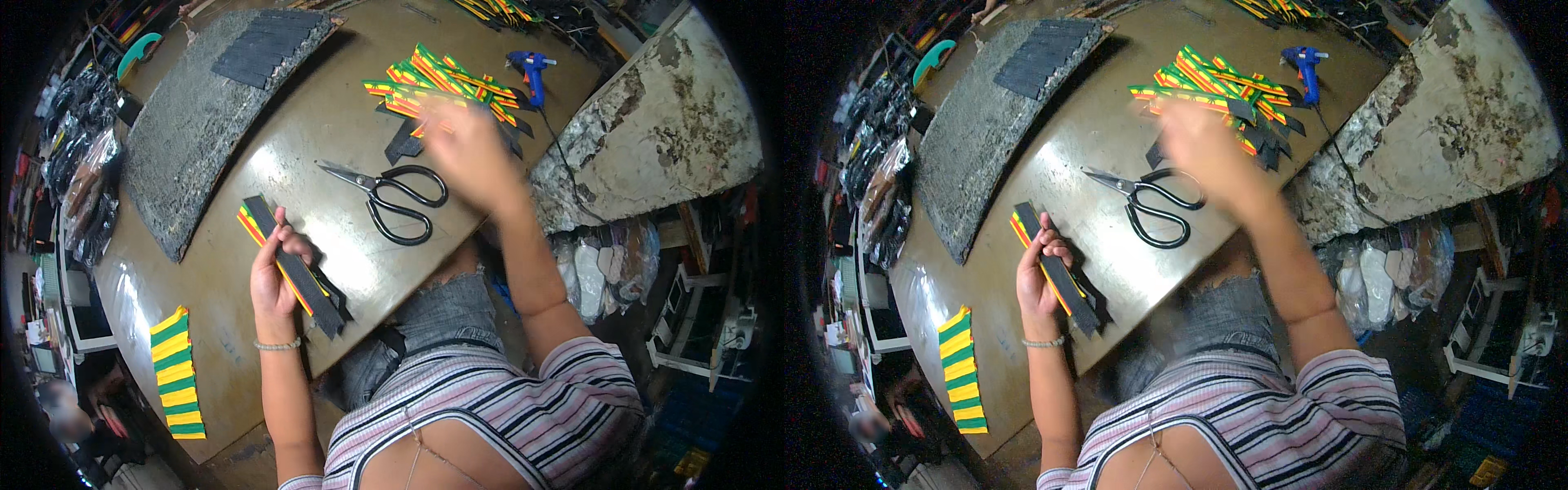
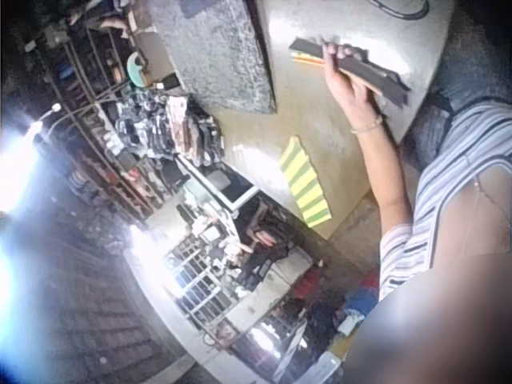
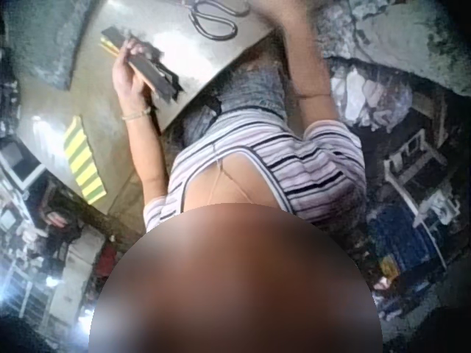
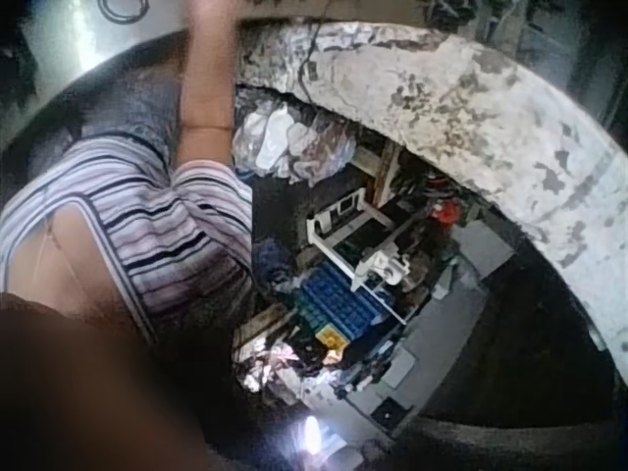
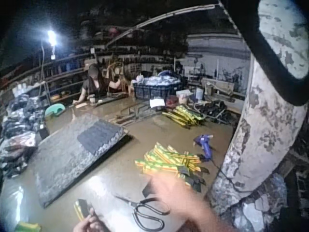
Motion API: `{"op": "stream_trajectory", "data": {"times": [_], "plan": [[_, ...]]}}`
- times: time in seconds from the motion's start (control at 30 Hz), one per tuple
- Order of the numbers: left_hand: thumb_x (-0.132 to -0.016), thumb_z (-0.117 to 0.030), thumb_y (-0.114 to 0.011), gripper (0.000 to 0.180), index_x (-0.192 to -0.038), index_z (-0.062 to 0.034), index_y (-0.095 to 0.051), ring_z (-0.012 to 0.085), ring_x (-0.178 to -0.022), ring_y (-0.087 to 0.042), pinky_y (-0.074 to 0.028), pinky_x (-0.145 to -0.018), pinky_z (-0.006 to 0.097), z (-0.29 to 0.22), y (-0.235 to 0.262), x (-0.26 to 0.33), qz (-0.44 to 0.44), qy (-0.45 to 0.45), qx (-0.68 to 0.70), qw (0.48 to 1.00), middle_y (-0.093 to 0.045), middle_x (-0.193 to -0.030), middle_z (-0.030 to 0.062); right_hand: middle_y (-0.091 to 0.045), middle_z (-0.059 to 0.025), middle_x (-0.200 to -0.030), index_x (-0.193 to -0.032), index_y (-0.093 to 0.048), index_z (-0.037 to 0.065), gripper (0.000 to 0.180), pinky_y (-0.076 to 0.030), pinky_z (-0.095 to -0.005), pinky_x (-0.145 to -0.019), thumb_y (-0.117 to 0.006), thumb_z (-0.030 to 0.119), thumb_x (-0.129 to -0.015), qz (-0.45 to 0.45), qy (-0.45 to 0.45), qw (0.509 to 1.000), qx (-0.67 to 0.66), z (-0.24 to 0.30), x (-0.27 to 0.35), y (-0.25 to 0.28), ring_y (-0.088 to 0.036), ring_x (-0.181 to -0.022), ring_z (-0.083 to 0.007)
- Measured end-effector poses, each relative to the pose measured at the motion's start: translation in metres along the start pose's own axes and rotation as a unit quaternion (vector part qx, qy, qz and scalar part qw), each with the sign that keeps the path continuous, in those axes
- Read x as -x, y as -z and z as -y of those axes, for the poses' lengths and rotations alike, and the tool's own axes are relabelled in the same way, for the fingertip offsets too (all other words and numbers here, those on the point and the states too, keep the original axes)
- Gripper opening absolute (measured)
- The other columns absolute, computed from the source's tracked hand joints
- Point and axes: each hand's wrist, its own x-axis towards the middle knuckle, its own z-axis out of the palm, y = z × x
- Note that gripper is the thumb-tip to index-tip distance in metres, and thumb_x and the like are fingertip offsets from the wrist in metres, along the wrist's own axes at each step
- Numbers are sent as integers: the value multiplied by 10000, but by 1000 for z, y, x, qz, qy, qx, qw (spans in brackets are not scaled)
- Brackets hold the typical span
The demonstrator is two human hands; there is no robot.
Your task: The person folds and aligns a green-and-yellow striped fabric piece, then attaches a black strip to its edge. They repeat this process with several similar pieces, stacking the finished items on the table. The person also uses scissors to trim a yellow strip and applies adhesive from a small container to secure the black strip.
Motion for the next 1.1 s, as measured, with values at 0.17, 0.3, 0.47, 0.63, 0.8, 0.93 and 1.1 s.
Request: {"op": "stream_trajectory", "data": {"times": [0.17,0.3,0.47,0.63,0.8,0.93,1.1], "plan": [[-1021,-115,-468,228,-1204,-47,-586,139,-726,-491,-464,-697,290,1,-1,3,1,42,5,999,-544,-934,70,-711,-208,-997,-1130,-688,-30,529,-531,-472,-863,-632,457,-930,48,-241,934,260,-64,-29,19,-683,-943,-382],[-1019,-128,-485,181,-1153,-56,-584,142,-726,-510,-475,-697,299,6,-6,2,-28,42,-20,999,-548,-918,63,-725,-178,-901,-1105,-740,81,385,-546,-488,-805,-655,405,-916,-58,-227,954,187,-67,-14,8,-696,-865,-389],[-1017,-134,-492,147,-1119,-65,-573,145,-734,-523,-491,-716,308,5,-6,1,-44,13,-45,998,-550,-899,50,-723,-172,-920,-1059,-749,128,243,-540,-509,-788,-681,282,-884,-105,-238,944,201,-74,-24,15,-694,-900,-375],[-1025,-146,-485,234,-1222,-50,-567,156,-762,-562,-518,-735,314,1,-1,4,-43,14,-82,996,-582,-932,61,-712,-193,-907,-992,-720,96,227,-541,-521,-781,-647,295,-911,-104,-236,937,233,-48,-40,55,-684,-896,-405],[-1040,-228,-491,347,-1343,-61,-525,219,-914,-633,-558,-824,366,9,-11,2,23,20,-92,995,-636,-1119,117,-692,-225,-853,-990,-674,25,263,-528,-496,-699,-603,274,-946,-233,-105,966,43,10,-10,95,-678,-817,-423],[-1028,-374,-528,453,-1369,-77,-509,279,-1071,-650,-565,-908,437,30,-21,4,11,-7,-90,996,-630,-1240,165,-619,-154,-801,-1035,-653,-9,190,-512,-423,-586,-553,137,-967,-212,48,971,97,79,36,41,-641,-708,-294],[-1012,-381,-571,422,-1311,-85,-537,189,-1006,-655,-541,-940,401,29,-16,1,81,18,-174,981,-657,-1136,87,-634,-191,-1089,-1357,-521,40,573,-574,-412,-803,-673,317,-879,235,218,947,-26,123,60,-19,-659,-952,-340]]}}
